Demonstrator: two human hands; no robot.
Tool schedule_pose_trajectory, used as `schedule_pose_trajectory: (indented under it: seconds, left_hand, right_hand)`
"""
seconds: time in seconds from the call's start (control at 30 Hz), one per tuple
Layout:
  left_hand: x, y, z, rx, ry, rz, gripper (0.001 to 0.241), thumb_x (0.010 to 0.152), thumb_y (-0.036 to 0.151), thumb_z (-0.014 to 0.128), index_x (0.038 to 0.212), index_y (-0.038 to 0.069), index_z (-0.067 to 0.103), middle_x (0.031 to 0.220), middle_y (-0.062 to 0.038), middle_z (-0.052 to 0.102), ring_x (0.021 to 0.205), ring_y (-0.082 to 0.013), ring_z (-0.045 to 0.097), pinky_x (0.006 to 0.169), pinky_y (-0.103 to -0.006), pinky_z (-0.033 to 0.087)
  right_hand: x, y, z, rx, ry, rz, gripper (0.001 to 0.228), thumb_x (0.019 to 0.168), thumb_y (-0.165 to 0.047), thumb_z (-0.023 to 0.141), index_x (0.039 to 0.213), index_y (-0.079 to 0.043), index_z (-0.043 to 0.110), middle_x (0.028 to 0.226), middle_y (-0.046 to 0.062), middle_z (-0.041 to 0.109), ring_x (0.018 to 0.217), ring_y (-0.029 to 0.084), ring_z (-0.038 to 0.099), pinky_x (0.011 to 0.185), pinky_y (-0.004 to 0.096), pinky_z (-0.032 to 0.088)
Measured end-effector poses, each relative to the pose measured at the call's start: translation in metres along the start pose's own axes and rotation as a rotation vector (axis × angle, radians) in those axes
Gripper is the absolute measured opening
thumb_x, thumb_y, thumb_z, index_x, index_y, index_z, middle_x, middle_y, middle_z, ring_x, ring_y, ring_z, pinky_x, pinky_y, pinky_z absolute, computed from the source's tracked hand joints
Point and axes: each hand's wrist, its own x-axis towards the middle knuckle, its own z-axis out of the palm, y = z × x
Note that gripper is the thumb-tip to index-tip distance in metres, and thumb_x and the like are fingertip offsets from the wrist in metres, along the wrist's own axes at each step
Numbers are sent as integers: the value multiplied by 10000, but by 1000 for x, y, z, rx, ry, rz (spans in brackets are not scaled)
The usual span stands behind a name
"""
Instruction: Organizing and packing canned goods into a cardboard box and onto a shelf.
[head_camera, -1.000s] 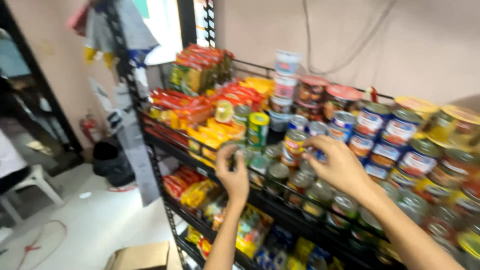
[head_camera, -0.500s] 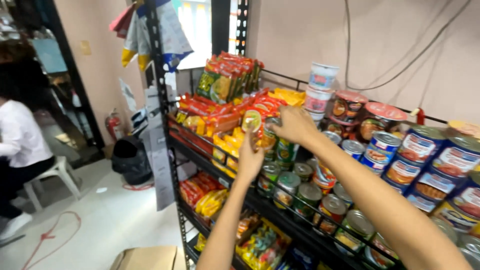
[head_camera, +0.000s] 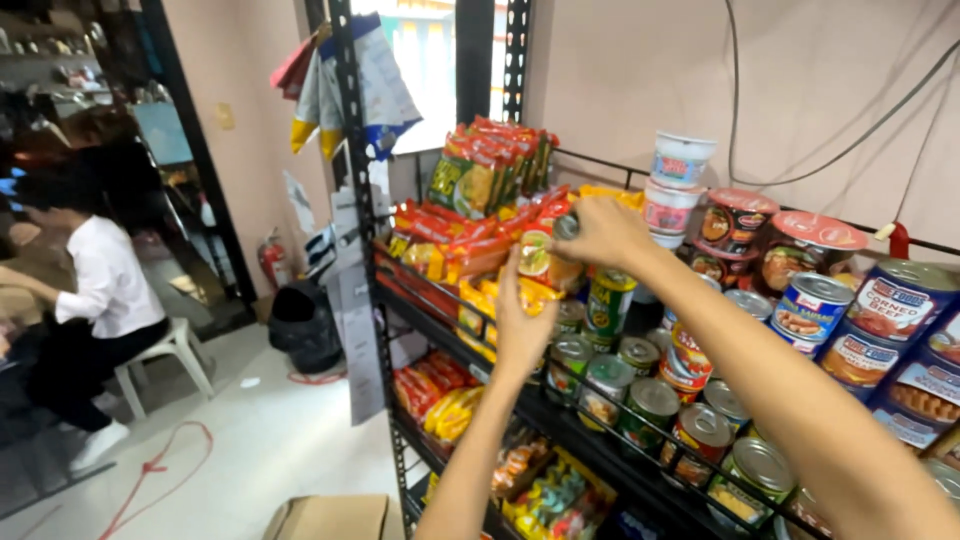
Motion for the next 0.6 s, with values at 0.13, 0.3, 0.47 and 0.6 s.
schedule_pose_trajectory:
  seconds: [0.13,0.3,0.47,0.6]
  left_hand:
    - [10,58,-21,220,-4,69,1011,654,182,869,1526,-2,390,1405,-262,557,1288,-389,542,1033,-447,453]
    - [1,72,-46,270,-45,-254,807,645,275,885,1370,86,585,1061,-163,768,974,-311,753,840,-416,584]
    - [-30,38,-66,67,141,-276,519,671,181,904,1099,26,656,923,-109,778,795,-190,734,747,-347,598]
    - [-47,42,-74,7,112,-288,523,667,156,906,1109,42,649,931,-70,770,798,-150,715,744,-329,591]
  right_hand:
    - [-14,-29,-25,126,13,-190,623,717,-594,772,962,-21,758,870,224,741,822,365,709,731,492,553]
    - [9,-12,10,534,-255,-218,533,762,-551,712,990,-74,784,796,123,750,688,180,676,634,370,547]
    - [19,-13,55,-12,-379,-105,500,890,-522,711,1020,-44,772,970,156,749,904,277,690,827,460,532]
    - [7,-29,87,-475,-500,-166,458,770,-358,820,1161,-137,727,1168,96,740,1153,256,676,1097,552,387]
